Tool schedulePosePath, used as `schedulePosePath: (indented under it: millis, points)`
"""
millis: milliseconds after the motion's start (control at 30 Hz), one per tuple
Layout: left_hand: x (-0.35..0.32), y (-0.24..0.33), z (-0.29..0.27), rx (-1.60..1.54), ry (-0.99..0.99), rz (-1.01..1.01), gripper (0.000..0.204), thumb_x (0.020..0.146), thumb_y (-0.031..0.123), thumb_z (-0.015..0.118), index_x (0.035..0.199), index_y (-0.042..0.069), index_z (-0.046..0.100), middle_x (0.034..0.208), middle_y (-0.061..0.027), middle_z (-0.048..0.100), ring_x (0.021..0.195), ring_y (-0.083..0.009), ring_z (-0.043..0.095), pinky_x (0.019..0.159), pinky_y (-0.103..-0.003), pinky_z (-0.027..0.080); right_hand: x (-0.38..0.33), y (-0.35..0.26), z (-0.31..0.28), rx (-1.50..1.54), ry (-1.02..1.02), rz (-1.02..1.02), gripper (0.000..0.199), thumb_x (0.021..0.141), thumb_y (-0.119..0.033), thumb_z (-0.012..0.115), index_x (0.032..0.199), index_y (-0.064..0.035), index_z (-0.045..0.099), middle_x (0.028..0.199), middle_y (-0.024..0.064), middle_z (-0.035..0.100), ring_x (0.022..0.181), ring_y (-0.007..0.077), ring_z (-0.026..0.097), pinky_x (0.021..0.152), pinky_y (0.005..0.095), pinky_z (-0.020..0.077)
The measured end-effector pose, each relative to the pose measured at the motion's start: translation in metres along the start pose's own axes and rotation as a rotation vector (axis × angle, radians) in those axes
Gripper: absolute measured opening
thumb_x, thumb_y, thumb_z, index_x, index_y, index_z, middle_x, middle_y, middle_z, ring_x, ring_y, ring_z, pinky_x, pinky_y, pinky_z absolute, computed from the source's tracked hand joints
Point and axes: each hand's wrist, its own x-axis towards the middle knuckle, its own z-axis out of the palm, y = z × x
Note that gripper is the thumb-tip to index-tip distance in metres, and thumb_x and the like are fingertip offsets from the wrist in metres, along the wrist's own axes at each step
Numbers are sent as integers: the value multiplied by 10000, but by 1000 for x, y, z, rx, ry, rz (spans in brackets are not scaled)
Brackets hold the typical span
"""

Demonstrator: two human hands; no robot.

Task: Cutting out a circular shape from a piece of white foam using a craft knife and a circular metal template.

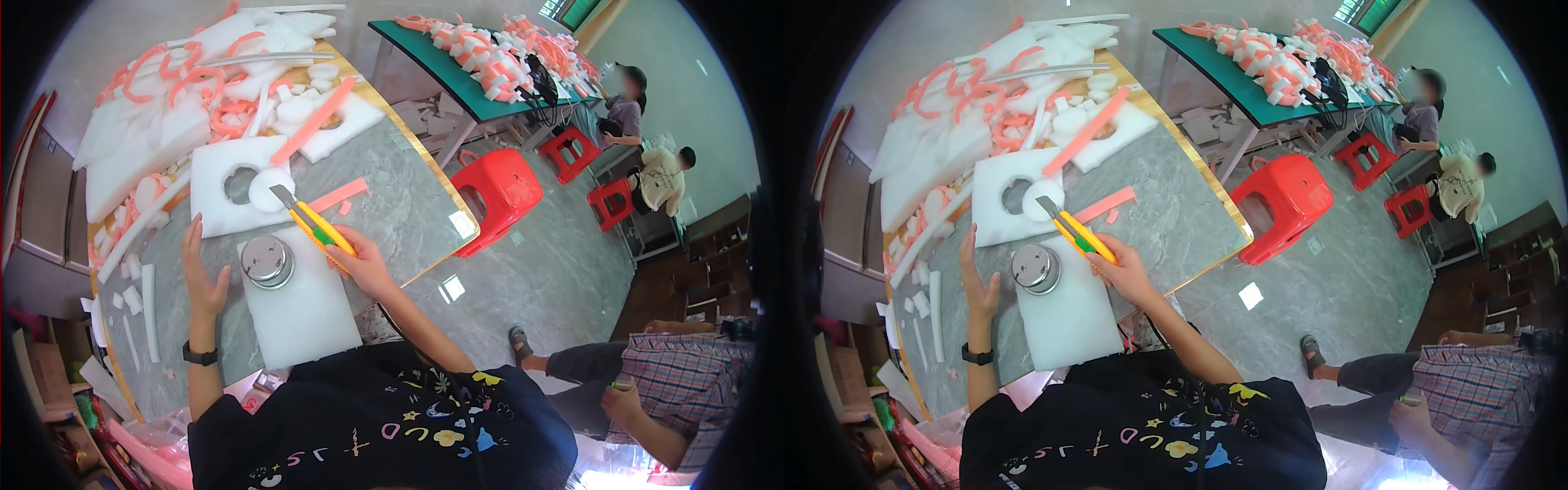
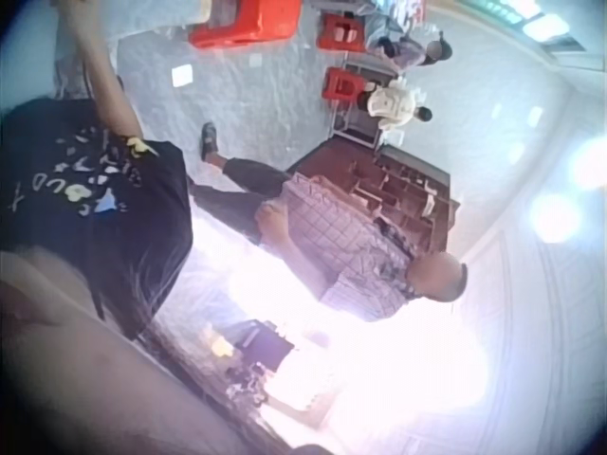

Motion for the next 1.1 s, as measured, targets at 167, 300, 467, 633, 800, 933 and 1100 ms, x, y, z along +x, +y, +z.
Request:
schedulePosePath:
  millis: [167,300,467,633,800,933,1100]
  points:
    - [0,1,-1,4,-2,9,684,855,388,503,1381,-4,310,1400,-214,362,1303,-344,333,1081,-447,227,-1,-1,2,21,17,2,336,905,-104,570,1220,-9,501,710,18,549,506,41,427,440,181,335]
    - [1,4,-2,8,-8,14,671,786,265,567,1362,4,343,1391,-211,368,1283,-358,350,1071,-445,249,1,1,-1,2,-5,0,335,906,-110,571,1218,-9,501,709,17,548,505,39,425,440,179,334]
    - [4,7,-1,-15,-20,12,677,724,192,604,1338,7,386,1361,-208,405,1250,-354,391,1052,-443,285,2,4,-1,44,11,-16,336,895,-127,596,1204,-20,521,692,1,546,492,29,429,425,181,335]
    - [0,6,-3,0,-64,-20,643,706,161,637,1299,6,440,1316,-185,463,1204,-343,443,1020,-432,325,1,0,1,20,8,-5,324,902,-123,582,1200,-15,516,705,7,544,501,35,429,431,182,332]
    - [2,9,-2,-10,-122,-37,609,684,152,689,1248,16,504,1239,-165,532,1125,-336,510,962,-406,384,0,0,0,0,-7,4,313,909,-117,564,1198,-10,511,711,12,540,505,42,430,435,182,330]
    - [-1,6,-1,-42,-167,-61,567,688,172,699,1209,16,539,1179,-174,560,1061,-351,542,913,-398,421,-1,0,0,15,8,14,314,909,-115,562,1200,-7,510,701,16,541,497,43,427,436,182,329]
    - [-1,4,1,-83,-158,-46,546,709,200,684,1205,18,543,1167,-184,561,1050,-358,545,905,-404,425,0,1,-1,4,-7,-5,323,909,-116,563,1208,-7,505,705,21,548,496,45,429,439,182,332]
